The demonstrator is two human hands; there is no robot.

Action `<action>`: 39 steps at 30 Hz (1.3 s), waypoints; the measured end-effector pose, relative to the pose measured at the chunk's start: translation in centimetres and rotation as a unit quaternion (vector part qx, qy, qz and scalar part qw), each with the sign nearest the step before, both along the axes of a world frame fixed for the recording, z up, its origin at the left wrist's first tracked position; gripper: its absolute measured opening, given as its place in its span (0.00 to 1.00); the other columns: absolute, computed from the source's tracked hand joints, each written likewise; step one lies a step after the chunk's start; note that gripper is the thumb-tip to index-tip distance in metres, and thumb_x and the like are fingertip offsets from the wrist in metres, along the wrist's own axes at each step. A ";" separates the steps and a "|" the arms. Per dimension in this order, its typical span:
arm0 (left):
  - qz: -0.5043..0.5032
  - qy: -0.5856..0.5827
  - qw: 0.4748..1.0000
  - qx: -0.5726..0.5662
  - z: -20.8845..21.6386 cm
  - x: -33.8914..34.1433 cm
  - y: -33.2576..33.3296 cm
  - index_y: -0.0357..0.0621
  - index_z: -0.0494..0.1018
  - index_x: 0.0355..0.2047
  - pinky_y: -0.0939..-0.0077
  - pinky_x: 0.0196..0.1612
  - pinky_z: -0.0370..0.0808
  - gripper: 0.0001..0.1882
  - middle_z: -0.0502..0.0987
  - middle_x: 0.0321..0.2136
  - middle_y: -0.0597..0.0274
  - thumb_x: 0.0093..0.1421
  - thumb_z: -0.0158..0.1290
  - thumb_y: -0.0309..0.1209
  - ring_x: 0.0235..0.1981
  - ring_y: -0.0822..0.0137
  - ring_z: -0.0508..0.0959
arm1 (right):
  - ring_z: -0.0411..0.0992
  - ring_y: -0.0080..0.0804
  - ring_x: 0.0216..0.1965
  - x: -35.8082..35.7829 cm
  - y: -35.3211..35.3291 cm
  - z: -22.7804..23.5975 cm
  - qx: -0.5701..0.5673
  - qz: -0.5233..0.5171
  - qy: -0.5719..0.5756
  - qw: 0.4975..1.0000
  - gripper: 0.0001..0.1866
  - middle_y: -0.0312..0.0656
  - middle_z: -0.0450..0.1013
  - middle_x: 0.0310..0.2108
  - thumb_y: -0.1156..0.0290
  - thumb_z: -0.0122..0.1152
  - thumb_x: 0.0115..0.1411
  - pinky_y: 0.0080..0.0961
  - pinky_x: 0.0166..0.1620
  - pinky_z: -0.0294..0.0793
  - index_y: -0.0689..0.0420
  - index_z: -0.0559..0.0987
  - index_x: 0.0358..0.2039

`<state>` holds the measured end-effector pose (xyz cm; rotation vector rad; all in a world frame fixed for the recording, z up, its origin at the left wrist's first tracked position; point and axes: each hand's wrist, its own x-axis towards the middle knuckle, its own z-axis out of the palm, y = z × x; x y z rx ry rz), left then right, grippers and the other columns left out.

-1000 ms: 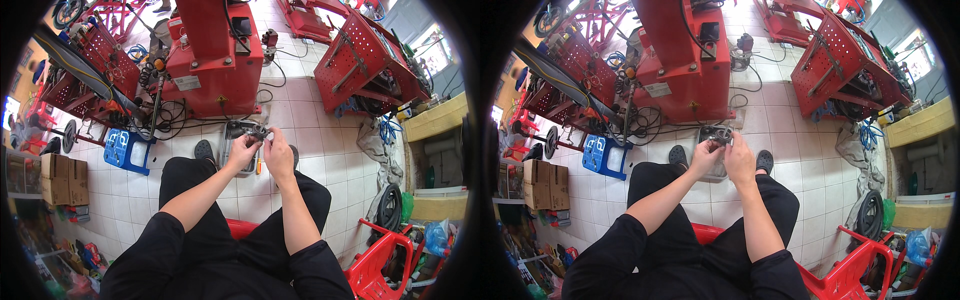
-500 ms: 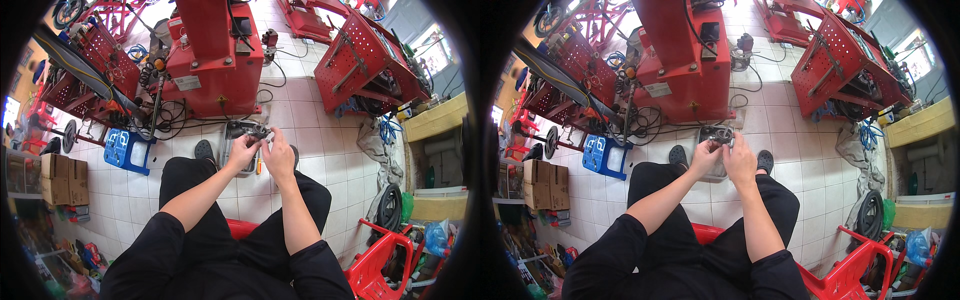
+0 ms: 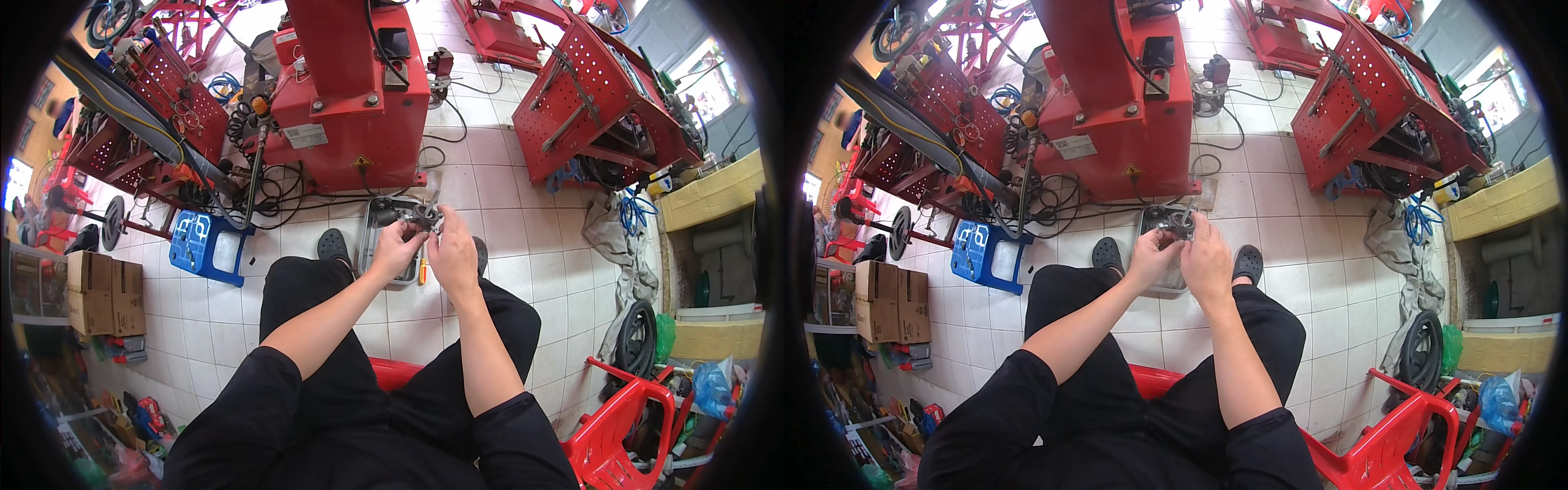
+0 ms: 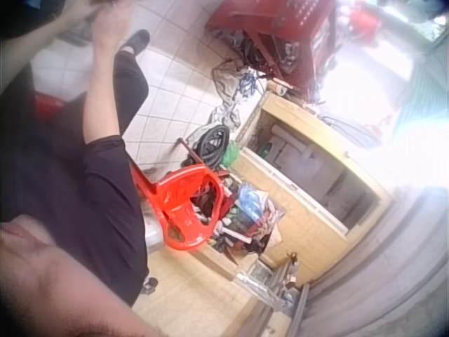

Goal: The person sits on a red chair in a workshop and assembles a mechanical part, likely a carburetor, using various tools. They use a screwdriver to tighten screws and a wrench to adjust bolts on the component, occasionally picking up small parts from a tray on the floor.

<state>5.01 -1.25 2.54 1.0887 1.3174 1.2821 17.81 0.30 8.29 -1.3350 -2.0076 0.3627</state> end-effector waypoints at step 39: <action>-0.006 0.015 1.000 -0.009 0.2 -0.1 -0.1 0.32 0.75 0.32 0.78 0.34 0.72 0.09 0.80 0.26 0.57 0.53 0.56 0.27 0.28 0.74 0.77 | 0.72 0.51 0.26 -0.1 0.0 -0.3 0.007 0.002 0.027 1.000 0.20 0.49 0.72 0.23 0.76 0.56 0.53 0.41 0.30 0.71 0.61 0.66 0.47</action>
